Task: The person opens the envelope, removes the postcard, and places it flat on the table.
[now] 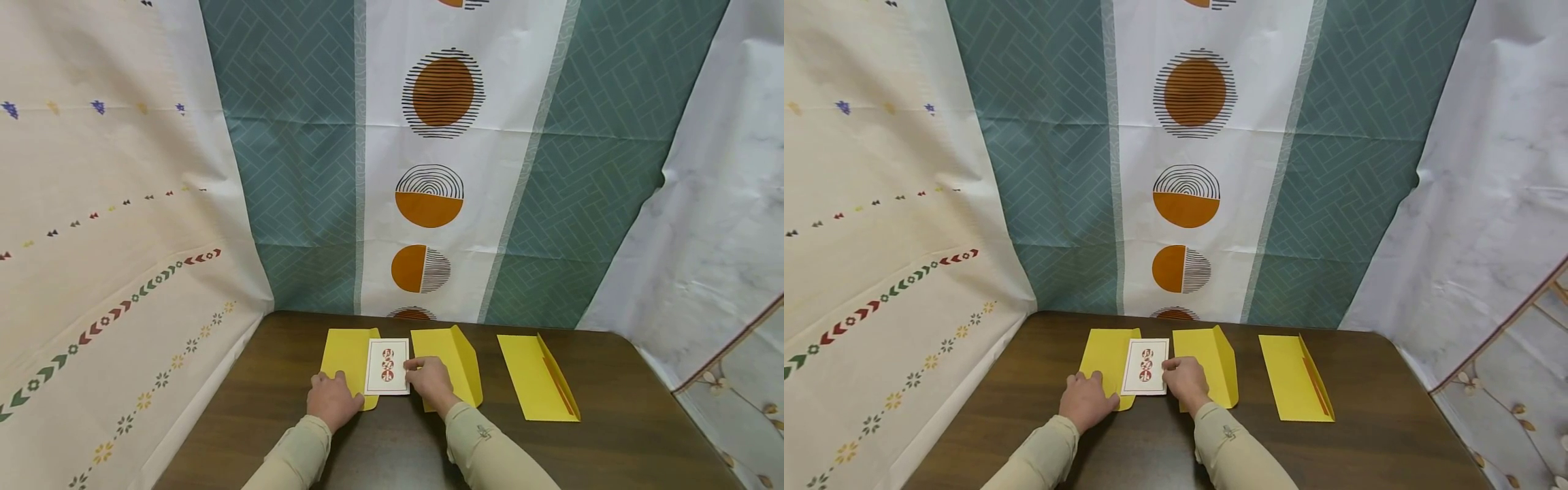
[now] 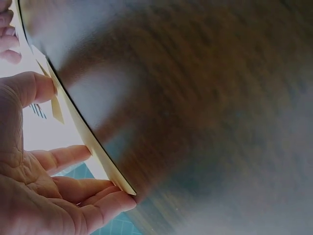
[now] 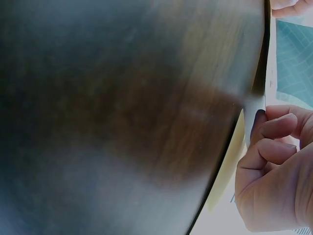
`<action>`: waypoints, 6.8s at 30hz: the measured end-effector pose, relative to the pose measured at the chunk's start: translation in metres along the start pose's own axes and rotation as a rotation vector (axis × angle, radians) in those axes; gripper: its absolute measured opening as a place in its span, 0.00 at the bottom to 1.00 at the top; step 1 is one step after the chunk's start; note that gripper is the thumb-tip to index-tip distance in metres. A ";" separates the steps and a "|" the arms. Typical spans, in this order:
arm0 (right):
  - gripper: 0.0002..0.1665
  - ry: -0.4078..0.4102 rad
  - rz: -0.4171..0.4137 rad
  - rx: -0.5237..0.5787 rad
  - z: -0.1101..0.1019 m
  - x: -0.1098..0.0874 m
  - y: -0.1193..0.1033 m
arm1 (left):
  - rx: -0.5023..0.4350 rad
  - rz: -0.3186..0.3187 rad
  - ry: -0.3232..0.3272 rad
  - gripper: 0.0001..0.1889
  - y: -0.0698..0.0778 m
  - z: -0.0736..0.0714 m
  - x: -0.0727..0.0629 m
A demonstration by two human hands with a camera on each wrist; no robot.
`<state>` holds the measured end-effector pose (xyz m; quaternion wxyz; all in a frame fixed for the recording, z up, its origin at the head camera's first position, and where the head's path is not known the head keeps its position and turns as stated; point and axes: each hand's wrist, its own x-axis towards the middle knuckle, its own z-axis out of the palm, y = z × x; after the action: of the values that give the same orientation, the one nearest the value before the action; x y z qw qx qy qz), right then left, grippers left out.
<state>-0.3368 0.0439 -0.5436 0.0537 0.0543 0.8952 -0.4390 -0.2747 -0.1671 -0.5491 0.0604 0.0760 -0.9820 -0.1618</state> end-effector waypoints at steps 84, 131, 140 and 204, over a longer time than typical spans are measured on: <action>0.09 0.096 -0.062 -0.142 -0.013 -0.014 0.007 | 0.056 0.022 -0.129 0.40 0.008 -0.010 -0.004; 0.19 0.115 -0.119 0.033 -0.156 -0.030 0.103 | -0.017 0.572 0.154 0.22 0.063 -0.003 -0.011; 0.21 0.104 -0.107 0.093 -0.147 -0.023 0.097 | -0.003 0.540 0.090 0.24 0.069 0.002 -0.008; 0.22 0.093 -0.058 0.111 -0.129 -0.002 0.080 | -0.042 0.495 -0.039 0.28 0.112 0.033 0.000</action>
<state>-0.3291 0.1945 -0.5275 -0.0036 0.0515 0.8723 -0.4863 -0.2941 -0.0520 -0.5436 0.0807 -0.1712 -0.9681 -0.1641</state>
